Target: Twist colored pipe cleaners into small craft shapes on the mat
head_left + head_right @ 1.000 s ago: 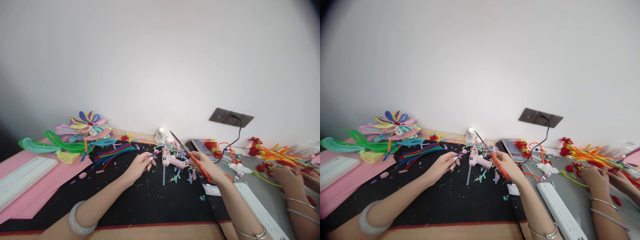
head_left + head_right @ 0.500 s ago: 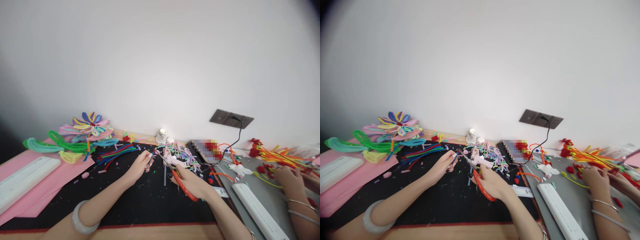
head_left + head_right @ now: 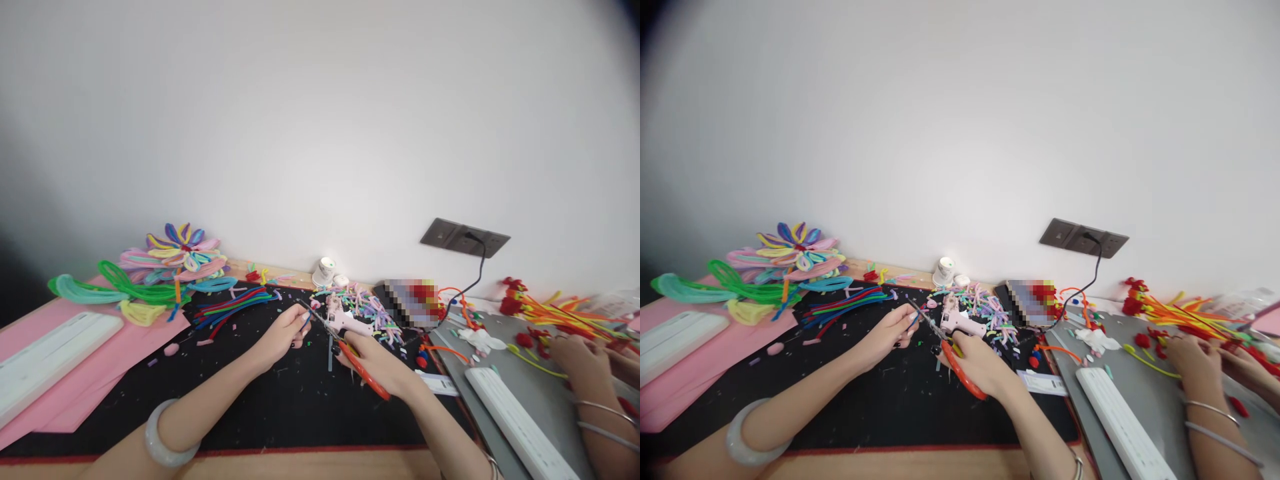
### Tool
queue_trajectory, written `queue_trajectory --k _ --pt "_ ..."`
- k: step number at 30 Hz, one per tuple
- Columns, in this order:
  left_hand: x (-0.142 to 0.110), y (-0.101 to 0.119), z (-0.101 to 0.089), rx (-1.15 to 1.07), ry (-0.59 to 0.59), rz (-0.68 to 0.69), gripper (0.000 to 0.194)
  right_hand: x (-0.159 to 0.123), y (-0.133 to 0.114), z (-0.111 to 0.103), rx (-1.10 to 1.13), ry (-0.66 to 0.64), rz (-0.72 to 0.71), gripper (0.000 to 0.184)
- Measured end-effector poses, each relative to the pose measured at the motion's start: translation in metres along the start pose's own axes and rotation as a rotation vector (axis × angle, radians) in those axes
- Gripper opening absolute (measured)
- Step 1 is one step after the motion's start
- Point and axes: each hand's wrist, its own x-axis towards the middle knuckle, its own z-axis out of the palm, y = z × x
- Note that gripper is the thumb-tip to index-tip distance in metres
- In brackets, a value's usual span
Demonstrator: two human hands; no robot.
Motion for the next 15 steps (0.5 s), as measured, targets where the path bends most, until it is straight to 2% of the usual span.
queue_trajectory --k 2,7,15 --pt "0.0001 -0.0002 -0.0005 -0.005 -0.005 0.009 0.03 0.001 0.0009 0.0014 0.002 -0.032 -0.013 0.023" --pt "0.0011 0.0018 -0.0004 -0.008 -0.015 0.009 0.03 0.0019 0.0021 0.0039 0.022 0.001 -0.038 0.021" --pt "0.0018 0.0039 -0.0024 -0.014 -0.015 -0.012 0.031 0.0037 -0.0031 0.0075 0.016 -0.018 0.055 0.028"
